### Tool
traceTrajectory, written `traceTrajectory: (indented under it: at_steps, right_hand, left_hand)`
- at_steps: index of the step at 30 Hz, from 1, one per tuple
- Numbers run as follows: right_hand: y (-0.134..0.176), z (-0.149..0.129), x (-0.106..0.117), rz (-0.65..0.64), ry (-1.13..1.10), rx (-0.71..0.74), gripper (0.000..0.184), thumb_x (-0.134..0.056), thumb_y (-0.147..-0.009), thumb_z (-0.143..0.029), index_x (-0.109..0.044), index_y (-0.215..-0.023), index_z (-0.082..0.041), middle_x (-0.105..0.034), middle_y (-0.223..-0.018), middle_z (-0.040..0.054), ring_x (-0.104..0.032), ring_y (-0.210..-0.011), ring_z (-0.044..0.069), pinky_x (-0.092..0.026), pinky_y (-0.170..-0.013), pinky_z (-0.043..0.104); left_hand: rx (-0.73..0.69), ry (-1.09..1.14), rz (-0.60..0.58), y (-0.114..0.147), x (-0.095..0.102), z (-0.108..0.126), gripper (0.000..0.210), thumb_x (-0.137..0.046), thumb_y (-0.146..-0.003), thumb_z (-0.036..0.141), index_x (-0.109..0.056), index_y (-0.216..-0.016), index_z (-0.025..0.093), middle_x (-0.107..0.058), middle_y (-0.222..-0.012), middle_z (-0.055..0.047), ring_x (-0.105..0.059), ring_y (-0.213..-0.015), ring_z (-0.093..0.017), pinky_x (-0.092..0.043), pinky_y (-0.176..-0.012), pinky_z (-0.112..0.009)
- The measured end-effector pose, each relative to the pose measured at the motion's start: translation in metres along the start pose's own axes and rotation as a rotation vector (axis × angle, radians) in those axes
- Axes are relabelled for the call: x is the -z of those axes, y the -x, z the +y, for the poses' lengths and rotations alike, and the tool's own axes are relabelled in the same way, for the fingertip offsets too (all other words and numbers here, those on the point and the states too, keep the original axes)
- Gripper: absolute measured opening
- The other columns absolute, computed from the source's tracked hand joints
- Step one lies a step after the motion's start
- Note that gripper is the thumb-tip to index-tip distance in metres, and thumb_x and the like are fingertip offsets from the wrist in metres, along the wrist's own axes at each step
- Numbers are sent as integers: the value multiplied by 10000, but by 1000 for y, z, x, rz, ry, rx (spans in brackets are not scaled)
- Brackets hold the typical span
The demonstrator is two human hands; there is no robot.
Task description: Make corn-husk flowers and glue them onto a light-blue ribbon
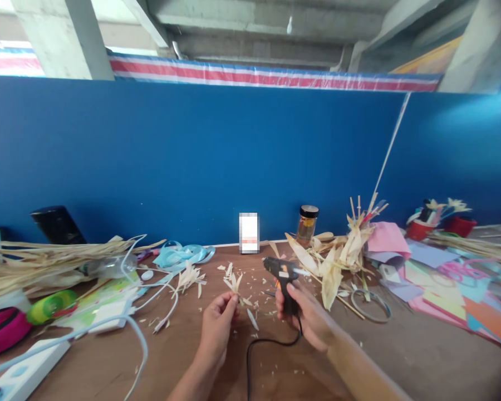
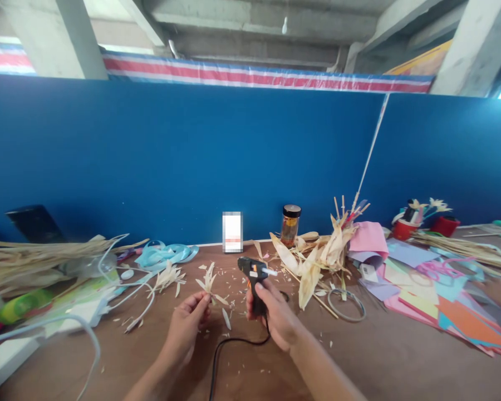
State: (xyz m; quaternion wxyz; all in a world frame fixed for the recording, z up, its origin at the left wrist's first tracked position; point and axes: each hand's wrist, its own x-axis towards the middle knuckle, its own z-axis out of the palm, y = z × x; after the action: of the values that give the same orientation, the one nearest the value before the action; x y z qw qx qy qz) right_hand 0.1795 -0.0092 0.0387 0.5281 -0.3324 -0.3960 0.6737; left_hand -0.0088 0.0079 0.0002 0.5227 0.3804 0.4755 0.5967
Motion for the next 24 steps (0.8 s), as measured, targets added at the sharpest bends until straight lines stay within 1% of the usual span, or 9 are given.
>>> traceTrajectory:
  at_steps: [2, 4, 7, 10, 12, 14, 18, 21, 24]
  right_hand:
    - [1, 12, -3, -10, 87, 51, 185, -541, -790, -362, -514, -789, -178, -508, -655, -35, -465, -558, 82, -389, -511, 195]
    - [3, 20, -5, 3, 197, 92, 224, -554, -777, -372, -499, -719, -164, -473, -610, -45, -415, -514, 68, -330, -459, 177]
    - [3, 27, -7, 42, 333, 104, 276, -546, -768, -435, -514, -789, -161, -446, -583, -57, -370, -473, 61, -280, -425, 174]
    - [1, 28, -4, 53, 377, 122, 384, -516, -765, -503, -515, -931, -156, -493, -632, -31, -423, -510, 83, -336, -444, 192]
    - [-1, 29, -1, 48, 376, 124, 442, -487, -770, -539, -512, -969, -146, -530, -677, -2, -468, -558, 101, -385, -479, 211]
    - [0, 32, 2, 49, 367, 111, 481, -448, -780, -567, -508, -997, -143, -535, -658, 1, -474, -544, 103, -383, -465, 209]
    - [3, 42, 8, 4, 394, 113, 492, -373, -822, -564, -516, -1008, -131, -501, -558, -22, -416, -442, 79, -319, -409, 193]
    - [6, 49, 10, -42, 487, 141, 482, -339, -850, -538, -535, -968, -113, -507, -550, -14, -405, -435, 75, -323, -418, 197]
    - [9, 51, 9, -71, 589, 139, 477, -316, -863, -524, -540, -937, -110, -536, -582, 7, -440, -473, 90, -338, -433, 201]
  left_hand:
    - [-4, -7, 6, -1, 1, -1, 274, -684, -614, 387, -617, -720, 143, -491, -502, 58, -396, -449, -60, -295, -442, -163]
    - [6, -10, 7, -1, 2, -2, 285, -690, -606, 391, -621, -735, 146, -506, -517, 55, -405, -455, -64, -304, -447, -165]
    - [36, -14, -3, -2, 3, -4, 296, -691, -606, 392, -622, -758, 148, -526, -547, 48, -426, -476, -74, -334, -470, -172]
    - [45, -31, -21, -3, 4, -6, 283, -675, -631, 388, -622, -765, 145, -504, -527, 53, -416, -474, -70, -325, -466, -163]
    - [38, -44, -30, -3, 4, -7, 269, -661, -647, 386, -623, -756, 142, -500, -526, 55, -406, -468, -63, -314, -458, -157]
    - [32, -60, -29, -3, 4, -7, 266, -655, -651, 386, -628, -749, 140, -520, -553, 48, -411, -472, -62, -327, -467, -159]
    - [29, -78, -34, -1, 1, -4, 263, -651, -648, 390, -625, -711, 135, -516, -549, 45, -421, -478, -68, -350, -483, -170]
    - [41, -77, -47, 0, -1, -3, 255, -646, -656, 385, -611, -676, 133, -476, -504, 56, -410, -465, -65, -342, -469, -165]
    - [52, -43, -56, 1, -2, -4, 255, -657, -649, 375, -615, -704, 130, -494, -515, 53, -423, -468, -63, -354, -472, -165]
